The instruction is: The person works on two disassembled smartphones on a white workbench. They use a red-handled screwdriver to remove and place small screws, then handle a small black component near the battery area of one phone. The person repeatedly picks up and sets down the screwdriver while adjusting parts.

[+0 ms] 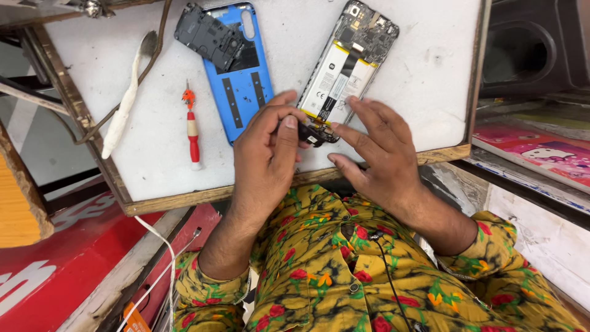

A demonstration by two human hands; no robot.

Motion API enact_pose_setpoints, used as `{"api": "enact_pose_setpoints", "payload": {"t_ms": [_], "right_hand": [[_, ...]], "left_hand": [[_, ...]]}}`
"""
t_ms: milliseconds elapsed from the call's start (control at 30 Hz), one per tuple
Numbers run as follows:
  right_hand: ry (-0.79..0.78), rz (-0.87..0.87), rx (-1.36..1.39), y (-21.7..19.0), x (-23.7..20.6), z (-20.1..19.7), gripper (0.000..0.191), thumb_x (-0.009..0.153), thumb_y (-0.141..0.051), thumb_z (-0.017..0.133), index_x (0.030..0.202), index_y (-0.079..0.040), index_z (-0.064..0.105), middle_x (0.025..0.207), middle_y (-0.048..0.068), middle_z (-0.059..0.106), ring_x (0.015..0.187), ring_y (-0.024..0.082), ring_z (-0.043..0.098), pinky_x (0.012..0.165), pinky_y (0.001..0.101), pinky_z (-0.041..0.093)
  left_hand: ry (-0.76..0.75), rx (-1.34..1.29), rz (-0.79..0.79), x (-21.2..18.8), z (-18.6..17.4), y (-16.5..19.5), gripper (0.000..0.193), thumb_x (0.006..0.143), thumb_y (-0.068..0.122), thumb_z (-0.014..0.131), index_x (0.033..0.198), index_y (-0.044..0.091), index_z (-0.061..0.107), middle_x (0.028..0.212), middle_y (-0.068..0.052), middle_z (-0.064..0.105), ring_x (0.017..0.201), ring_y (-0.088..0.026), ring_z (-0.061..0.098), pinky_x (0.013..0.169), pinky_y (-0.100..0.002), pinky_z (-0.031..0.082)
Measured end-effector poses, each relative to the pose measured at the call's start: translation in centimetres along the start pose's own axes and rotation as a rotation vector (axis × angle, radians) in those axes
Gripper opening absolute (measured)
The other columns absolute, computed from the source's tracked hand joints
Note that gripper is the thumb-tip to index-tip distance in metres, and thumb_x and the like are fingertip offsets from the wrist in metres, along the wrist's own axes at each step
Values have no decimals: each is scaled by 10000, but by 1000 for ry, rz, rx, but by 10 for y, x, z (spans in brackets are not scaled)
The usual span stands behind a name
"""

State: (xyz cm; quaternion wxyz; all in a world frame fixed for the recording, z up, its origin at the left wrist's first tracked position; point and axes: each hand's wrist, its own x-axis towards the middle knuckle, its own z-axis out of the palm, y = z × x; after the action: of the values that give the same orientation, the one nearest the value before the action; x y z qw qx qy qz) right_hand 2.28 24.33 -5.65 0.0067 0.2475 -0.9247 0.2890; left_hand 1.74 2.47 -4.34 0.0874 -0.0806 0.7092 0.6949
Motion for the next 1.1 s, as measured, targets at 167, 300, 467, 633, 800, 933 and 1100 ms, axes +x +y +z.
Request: {"api": "enact_pose_setpoints", "payload": {"t_ms": [167,300,467,633,800,933,1100], "right_hand": [[9,-2,-100,-4,4,3,467,831,-257,910,1247,-162,722,1523,136,534,1444,377,449,1090,489,401],[26,-18,-124,2,5,2,331,843,-195,904,1148,-179,777,1492,93,595,1469,372,471,1062,460,419],[-4,-50,-40,13,0,-8,270,847,-164,891,1091,-193,781,1491,112,596,1452,370,510,1033,444,458],[-23,-88,-93,14,-6,-14,290,850,-128,892,1110,-206,791,1496,90,590,1449,356,496,1044,467,453],[-46,-78,-157,12,-6,-16,286,810,-171,887,1077,-222,800,1486,97,589,1444,381,418,1045,513,399],[-52,-62,-92,15,-5,-15,255,826,-195,878,1062,-224,788,1512,101,572,1463,362,406,1105,521,360],[-54,-75,11,22,-7,-17,294,864,-189,856,1137,-177,747,1465,91,615,1429,306,487,1140,493,350]], "left_hand": [[-51,155,-45,-15,-2,1,180,1075,107,509,1150,-12,622,1388,-128,682,685,-77,699,607,-226,589],[-109,53,-59,-25,5,-4,174,1070,83,528,1172,-6,638,1280,-115,707,741,-84,710,646,-240,608],[-1,70,-22,-29,3,-9,166,1077,41,568,1203,12,673,1034,-90,691,820,-96,726,726,-254,625],[32,465,203,-29,-2,-6,225,988,33,653,1211,46,681,1077,-113,689,918,-255,745,773,-340,611],[-89,739,336,-32,-5,-1,332,918,27,706,1247,22,660,1195,-155,635,983,-341,701,809,-421,586],[-117,921,388,-31,-5,0,388,874,16,704,1260,40,672,1238,-140,638,994,-320,706,798,-409,593],[-96,873,483,-29,-4,1,334,927,135,763,1236,42,674,1165,-108,643,964,-292,698,772,-396,581]]}}
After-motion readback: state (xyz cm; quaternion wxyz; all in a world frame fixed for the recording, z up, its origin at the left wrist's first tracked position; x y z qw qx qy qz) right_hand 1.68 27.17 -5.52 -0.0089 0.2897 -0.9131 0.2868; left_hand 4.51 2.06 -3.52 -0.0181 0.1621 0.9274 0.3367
